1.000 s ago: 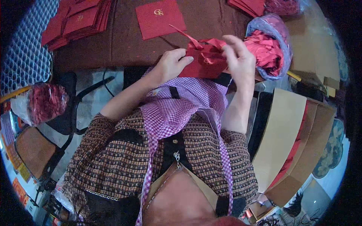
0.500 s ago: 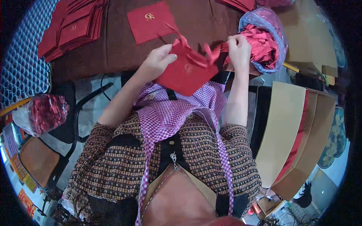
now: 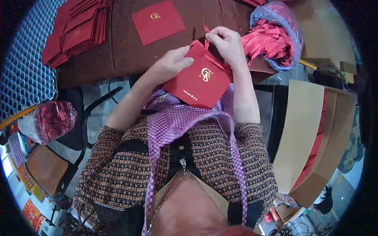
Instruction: Stuffing items into red envelopes and tying ribbons to secure them.
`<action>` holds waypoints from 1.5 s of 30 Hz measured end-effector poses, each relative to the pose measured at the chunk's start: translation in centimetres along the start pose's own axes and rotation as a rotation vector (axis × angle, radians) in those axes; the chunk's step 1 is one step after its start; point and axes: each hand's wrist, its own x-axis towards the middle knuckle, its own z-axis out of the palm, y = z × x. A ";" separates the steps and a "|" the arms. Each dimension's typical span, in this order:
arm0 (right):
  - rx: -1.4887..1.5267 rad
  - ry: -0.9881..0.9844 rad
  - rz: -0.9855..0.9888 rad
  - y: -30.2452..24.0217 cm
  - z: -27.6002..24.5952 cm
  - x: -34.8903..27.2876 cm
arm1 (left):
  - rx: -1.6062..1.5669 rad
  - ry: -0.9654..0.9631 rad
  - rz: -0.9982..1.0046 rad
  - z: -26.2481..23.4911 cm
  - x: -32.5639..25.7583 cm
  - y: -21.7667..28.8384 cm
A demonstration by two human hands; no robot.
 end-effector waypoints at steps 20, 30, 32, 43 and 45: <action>-0.683 0.208 -0.850 -4.5 -5.7 1.1 | -0.595 0.367 0.352 -4.4 3.1 4.7; -1.101 0.596 -0.527 3.7 -16.2 19.3 | -0.024 0.636 0.214 -6.8 2.5 0.0; -1.170 0.316 -0.332 8.9 -16.8 20.9 | 0.141 0.638 0.251 -7.3 2.3 -0.7; -0.824 -0.148 -0.119 11.3 -14.9 22.2 | 0.496 0.789 0.389 -10.4 1.2 -0.4; -0.882 -0.157 -0.060 10.8 -14.1 22.0 | 0.517 0.825 0.395 -11.0 1.0 -0.7</action>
